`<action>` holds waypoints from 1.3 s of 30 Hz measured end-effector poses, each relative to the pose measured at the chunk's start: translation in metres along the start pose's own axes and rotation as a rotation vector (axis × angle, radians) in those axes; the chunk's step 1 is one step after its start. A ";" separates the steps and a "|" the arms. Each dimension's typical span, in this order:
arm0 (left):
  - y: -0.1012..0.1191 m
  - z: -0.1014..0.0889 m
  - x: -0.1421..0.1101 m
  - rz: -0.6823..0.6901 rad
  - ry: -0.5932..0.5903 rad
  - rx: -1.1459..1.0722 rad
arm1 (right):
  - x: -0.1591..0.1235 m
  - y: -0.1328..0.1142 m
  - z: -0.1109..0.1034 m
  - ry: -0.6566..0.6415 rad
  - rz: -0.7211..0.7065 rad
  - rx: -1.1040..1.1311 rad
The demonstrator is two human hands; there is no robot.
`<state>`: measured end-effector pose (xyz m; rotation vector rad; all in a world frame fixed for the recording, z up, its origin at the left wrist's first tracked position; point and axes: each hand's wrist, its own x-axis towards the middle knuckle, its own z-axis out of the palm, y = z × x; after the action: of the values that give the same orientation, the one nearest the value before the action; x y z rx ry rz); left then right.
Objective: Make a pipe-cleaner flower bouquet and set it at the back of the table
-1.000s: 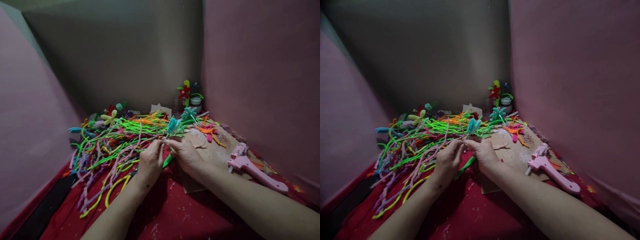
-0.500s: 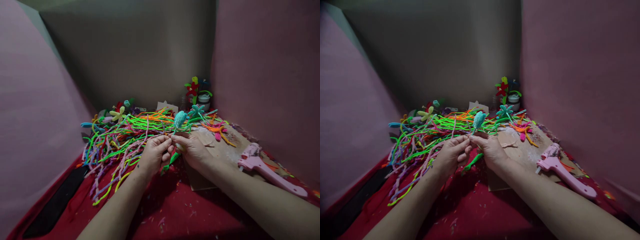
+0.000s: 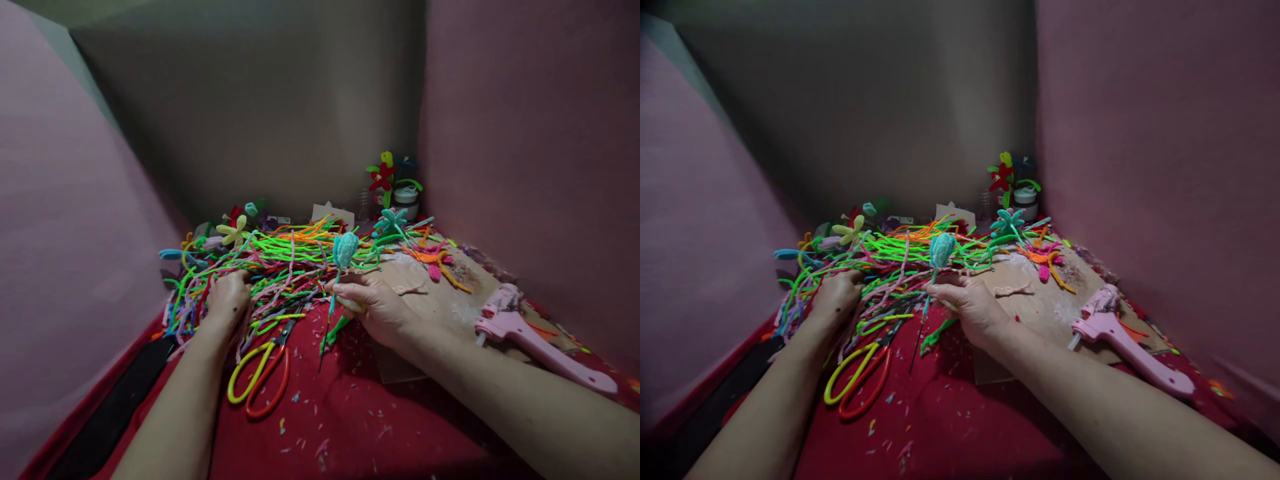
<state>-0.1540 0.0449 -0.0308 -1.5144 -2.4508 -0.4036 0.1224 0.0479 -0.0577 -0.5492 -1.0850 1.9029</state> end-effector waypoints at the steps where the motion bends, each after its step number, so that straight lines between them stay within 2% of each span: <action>1: -0.002 0.006 0.000 -0.009 0.013 0.009 | 0.000 0.001 0.000 -0.002 0.002 0.002; 4: -0.005 0.012 -0.002 0.010 0.065 0.003 | 0.000 0.002 -0.001 -0.010 -0.001 0.014; 11: -0.010 0.001 -0.008 0.179 0.189 -0.109 | -0.003 0.002 0.001 -0.026 0.017 0.025; 18: -0.012 0.018 -0.005 0.172 0.163 -0.149 | -0.002 0.002 0.002 -0.037 0.017 0.028; 22: -0.005 0.009 -0.009 0.179 0.199 -0.213 | -0.002 0.003 0.002 -0.037 0.048 0.044; 26: 0.010 -0.001 -0.020 0.261 0.254 -0.302 | -0.002 0.003 0.003 -0.054 0.093 0.041; 29: 0.018 -0.001 -0.025 0.323 0.287 -0.351 | -0.003 0.002 0.003 -0.058 0.105 0.026; 39: 0.019 0.003 -0.027 0.334 0.305 -0.378 | -0.002 0.004 0.001 -0.079 0.121 0.013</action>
<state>-0.1255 0.0316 -0.0405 -1.8068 -1.9179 -0.9874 0.1211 0.0449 -0.0603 -0.5476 -1.1107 2.0507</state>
